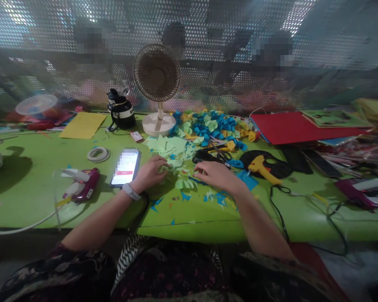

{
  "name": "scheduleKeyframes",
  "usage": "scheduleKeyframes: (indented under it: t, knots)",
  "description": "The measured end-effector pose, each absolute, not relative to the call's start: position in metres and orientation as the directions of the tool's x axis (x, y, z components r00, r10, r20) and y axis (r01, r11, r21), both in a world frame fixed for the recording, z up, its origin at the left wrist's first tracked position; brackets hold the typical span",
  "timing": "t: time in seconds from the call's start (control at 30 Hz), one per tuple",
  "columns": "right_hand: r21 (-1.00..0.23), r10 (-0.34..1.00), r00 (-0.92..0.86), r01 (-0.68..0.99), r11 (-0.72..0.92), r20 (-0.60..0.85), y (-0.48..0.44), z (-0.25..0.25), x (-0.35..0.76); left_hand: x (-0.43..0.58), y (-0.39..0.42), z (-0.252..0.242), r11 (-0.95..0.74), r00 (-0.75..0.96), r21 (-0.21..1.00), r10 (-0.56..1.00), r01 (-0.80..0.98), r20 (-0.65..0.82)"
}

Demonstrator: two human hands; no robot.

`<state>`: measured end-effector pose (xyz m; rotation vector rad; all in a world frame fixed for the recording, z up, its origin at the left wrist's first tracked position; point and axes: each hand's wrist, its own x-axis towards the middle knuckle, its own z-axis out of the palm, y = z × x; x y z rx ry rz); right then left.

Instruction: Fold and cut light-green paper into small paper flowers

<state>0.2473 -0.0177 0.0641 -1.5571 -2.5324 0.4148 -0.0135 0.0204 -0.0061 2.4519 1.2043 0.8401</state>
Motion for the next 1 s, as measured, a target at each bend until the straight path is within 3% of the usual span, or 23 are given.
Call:
scheduleKeyframes:
  t: [0.1, 0.27, 0.4, 0.5, 0.57, 0.67, 0.77, 0.87, 1.0]
  knots:
    - [-0.278, 0.910, -0.414, 0.876, 0.394, -0.012, -0.021, 0.072, 0.254, -0.015, 0.020, -0.004, -0.599, 0.420, 0.509, 0.799, 0.618, 0.431]
    - [-0.258, 0.974, -0.213, 0.940, 0.225, 0.075, -0.018, 0.087, 0.288, -0.013, 0.019, -0.007, -0.580, 0.434, 0.528, 0.815, 0.621, 0.384]
    - [-0.342, 0.986, -0.019, 0.937, 0.076, 0.167, -0.017, 0.094, 0.318, -0.008, 0.018, -0.012, -0.637, 0.526, 0.473, 0.770, 0.609, 0.360]
    - [-0.424, 0.980, 0.035, 0.904, 0.052, 0.196, -0.019, 0.094, 0.322, -0.005, 0.018, -0.015, -0.682, 0.579, 0.442, 0.730, 0.582, 0.364]
    - [-0.490, 0.987, -0.040, 0.865, 0.114, 0.159, -0.022, 0.091, 0.311, -0.004, 0.017, -0.014, -0.692, 0.581, 0.449, 0.720, 0.565, 0.379]
    - [-0.538, 0.952, -0.302, 0.797, 0.275, 0.038, -0.026, 0.080, 0.281, -0.004, 0.015, -0.009, -0.684, 0.534, 0.497, 0.729, 0.535, 0.429]
    - [-0.419, 0.878, -0.478, 0.801, 0.427, -0.017, -0.031, 0.068, 0.249, -0.004, 0.007, 0.002, -0.709, 0.548, 0.545, 0.699, 0.447, 0.460]
    - [-0.339, 0.852, -0.522, 0.810, 0.478, -0.047, -0.034, 0.059, 0.230, 0.000, -0.005, 0.008, -0.734, 0.676, 0.593, 0.623, 0.331, 0.394]
    - [-0.296, 0.847, -0.524, 0.825, 0.481, -0.084, -0.034, 0.052, 0.223, 0.008, -0.013, 0.005, -0.735, 0.677, 0.540, 0.642, 0.410, 0.360]
